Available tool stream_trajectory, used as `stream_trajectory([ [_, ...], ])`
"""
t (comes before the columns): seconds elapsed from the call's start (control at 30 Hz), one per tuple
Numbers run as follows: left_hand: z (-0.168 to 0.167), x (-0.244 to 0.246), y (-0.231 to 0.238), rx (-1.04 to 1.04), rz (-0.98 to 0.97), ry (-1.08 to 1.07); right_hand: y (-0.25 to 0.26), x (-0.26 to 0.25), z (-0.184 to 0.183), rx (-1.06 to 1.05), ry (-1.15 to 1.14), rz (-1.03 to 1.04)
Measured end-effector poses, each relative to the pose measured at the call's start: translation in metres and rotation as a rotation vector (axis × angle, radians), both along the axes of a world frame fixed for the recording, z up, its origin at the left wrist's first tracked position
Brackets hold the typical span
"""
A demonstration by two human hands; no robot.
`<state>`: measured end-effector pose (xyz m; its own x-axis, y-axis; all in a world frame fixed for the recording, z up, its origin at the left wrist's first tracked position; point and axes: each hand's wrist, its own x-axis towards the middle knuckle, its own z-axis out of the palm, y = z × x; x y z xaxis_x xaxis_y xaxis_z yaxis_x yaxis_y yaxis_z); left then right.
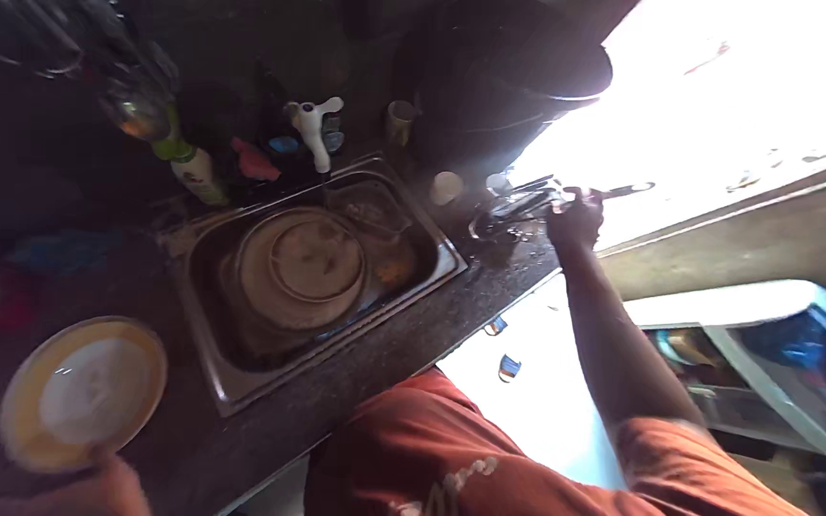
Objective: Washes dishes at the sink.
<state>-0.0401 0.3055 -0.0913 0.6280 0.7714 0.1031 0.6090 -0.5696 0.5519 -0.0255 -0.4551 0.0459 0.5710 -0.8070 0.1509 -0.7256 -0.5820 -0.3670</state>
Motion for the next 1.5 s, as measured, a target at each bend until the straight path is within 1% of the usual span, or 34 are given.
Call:
stream_trajectory([
  [0.03,0.015,-0.002,-0.01,0.065,0.0,-0.038,0.018,0.002,0.003,-0.055,-0.062,0.045],
  [0.07,0.033,-0.003,-0.024,0.097,-0.027,-0.091,0.043,0.007,0.008,-0.049,-0.111,0.116],
  [0.1,0.049,-0.001,-0.041,0.084,-0.103,-0.155,0.074,0.013,0.01,0.011,-0.107,0.191],
  [0.13,0.061,0.005,-0.058,0.047,-0.223,-0.198,0.108,0.021,0.01,0.125,-0.05,0.275],
  [0.17,0.07,0.014,-0.077,-0.006,-0.347,-0.193,0.14,0.03,0.004,0.249,0.022,0.388],
  [0.23,0.082,0.043,-0.129,-0.172,-0.543,-0.043,0.195,0.058,-0.024,0.441,0.24,0.557],
  [0.27,0.082,0.06,-0.157,-0.248,-0.612,0.068,0.216,0.074,-0.044,0.541,0.37,0.605],
  [0.3,0.075,0.078,-0.183,-0.312,-0.68,0.184,0.234,0.089,-0.067,0.598,0.486,0.652],
  [0.33,0.068,0.095,-0.208,-0.341,-0.725,0.302,0.25,0.1,-0.085,0.603,0.587,0.703],
  [0.37,0.062,0.111,-0.23,-0.346,-0.747,0.413,0.265,0.107,-0.1,0.553,0.662,0.767],
  [0.43,0.054,0.136,-0.265,-0.386,-0.741,0.614,0.29,0.111,-0.111,0.424,0.782,0.902],
  [0.47,0.05,0.146,-0.276,-0.403,-0.721,0.673,0.298,0.108,-0.115,0.377,0.786,0.999],
  [0.53,0.039,0.16,-0.283,-0.427,-0.671,0.719,0.307,0.094,-0.126,0.329,0.762,1.182],
  [0.6,0.02,0.167,-0.277,-0.552,-0.622,0.72,0.307,0.086,-0.133,0.337,0.761,1.266],
  [0.67,0.007,0.166,-0.271,-0.719,-0.602,0.707,0.304,0.085,-0.135,0.361,0.699,1.245],
  [0.73,0.016,0.162,-0.274,-0.752,-0.601,0.664,0.305,0.09,-0.13,0.371,0.657,1.229],
  [0.83,0.06,0.157,-0.283,-0.643,-0.644,0.636,0.316,0.081,-0.121,0.433,0.601,1.256],
  [0.9,0.097,0.155,-0.289,-0.525,-0.712,0.636,0.32,0.065,-0.115,0.525,0.415,1.26],
  [0.93,0.115,0.156,-0.292,-0.472,-0.743,0.623,0.322,0.059,-0.11,0.596,0.286,1.22],
  [0.97,0.13,0.156,-0.294,-0.447,-0.769,0.574,0.323,0.056,-0.1,0.689,0.178,1.152],
  [1.0,0.141,0.155,-0.293,-0.446,-0.793,0.48,0.324,0.056,-0.09,0.796,0.082,1.082],
  [1.03,0.147,0.154,-0.291,-0.479,-0.812,0.34,0.322,0.059,-0.079,0.915,0.002,1.019],
  [1.1,0.142,0.152,-0.279,-0.538,-0.801,0.035,0.315,0.068,-0.059,1.201,-0.162,0.901],
  [1.13,0.131,0.154,-0.272,-0.547,-0.765,-0.089,0.31,0.073,-0.052,1.355,-0.257,0.83],
  [1.17,0.118,0.157,-0.265,-0.574,-0.709,-0.168,0.303,0.08,-0.047,1.492,-0.339,0.742],
  [1.23,0.093,0.162,-0.258,-0.667,-0.574,-0.192,0.283,0.097,-0.044,1.712,-0.464,0.558],
  [1.27,0.081,0.164,-0.257,-0.749,-0.508,-0.138,0.272,0.105,-0.046,1.805,-0.521,0.486],
  [1.3,0.066,0.167,-0.257,-0.85,-0.458,-0.067,0.262,0.113,-0.052,1.879,-0.583,0.441],
  [1.37,0.045,0.167,-0.261,-1.086,-0.37,0.031,0.246,0.122,-0.066,1.971,-0.665,0.433],
  [1.43,0.044,0.16,-0.276,-1.323,-0.368,0.015,0.235,0.124,-0.081,2.037,-0.727,0.461],
  [1.5,0.056,0.157,-0.295,-1.429,-0.458,-0.12,0.226,0.128,-0.091,2.073,-0.758,0.519],
])
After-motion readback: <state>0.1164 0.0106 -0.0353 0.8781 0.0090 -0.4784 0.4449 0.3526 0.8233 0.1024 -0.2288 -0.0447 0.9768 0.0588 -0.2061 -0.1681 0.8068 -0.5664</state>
